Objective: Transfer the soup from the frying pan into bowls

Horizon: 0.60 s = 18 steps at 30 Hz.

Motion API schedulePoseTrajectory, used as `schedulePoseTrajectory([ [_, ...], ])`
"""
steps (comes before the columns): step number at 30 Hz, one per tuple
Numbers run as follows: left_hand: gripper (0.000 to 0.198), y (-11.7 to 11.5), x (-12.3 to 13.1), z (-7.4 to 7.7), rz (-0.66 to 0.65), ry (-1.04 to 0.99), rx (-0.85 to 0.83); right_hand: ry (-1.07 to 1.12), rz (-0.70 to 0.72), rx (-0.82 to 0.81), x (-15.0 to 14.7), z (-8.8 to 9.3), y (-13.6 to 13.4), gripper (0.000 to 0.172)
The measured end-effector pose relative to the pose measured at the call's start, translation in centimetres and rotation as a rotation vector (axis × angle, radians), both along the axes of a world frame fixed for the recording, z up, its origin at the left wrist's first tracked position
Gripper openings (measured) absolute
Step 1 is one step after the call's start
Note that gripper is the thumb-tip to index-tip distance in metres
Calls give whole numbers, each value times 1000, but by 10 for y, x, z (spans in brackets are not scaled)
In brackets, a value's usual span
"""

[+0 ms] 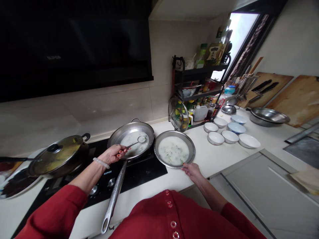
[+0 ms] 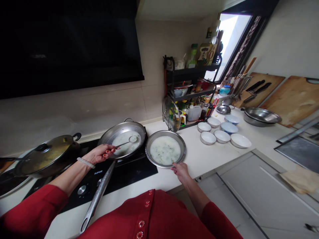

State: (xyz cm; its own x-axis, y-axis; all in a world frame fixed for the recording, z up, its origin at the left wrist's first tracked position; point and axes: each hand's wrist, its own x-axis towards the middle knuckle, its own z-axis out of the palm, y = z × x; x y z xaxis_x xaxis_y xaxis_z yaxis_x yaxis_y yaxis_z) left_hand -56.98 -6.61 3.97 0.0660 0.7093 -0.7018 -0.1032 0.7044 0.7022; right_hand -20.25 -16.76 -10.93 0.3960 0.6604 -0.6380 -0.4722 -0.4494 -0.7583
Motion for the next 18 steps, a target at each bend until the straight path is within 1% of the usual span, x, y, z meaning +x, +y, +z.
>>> schedulePoseTrajectory([
  [4, 18, -2, 0, 1, 2, 6, 3, 2, 2, 5, 0, 1, 0, 36],
  [12, 19, -5, 1, 4, 4, 5, 8, 7, 8, 9, 0, 1, 0, 36],
  [15, 21, -6, 2, 8, -10, 14, 19, 7, 9, 8, 0, 1, 0, 36],
  [18, 21, -8, 3, 15, -41, 27, 45, 6, 4, 3, 0, 1, 0, 35],
])
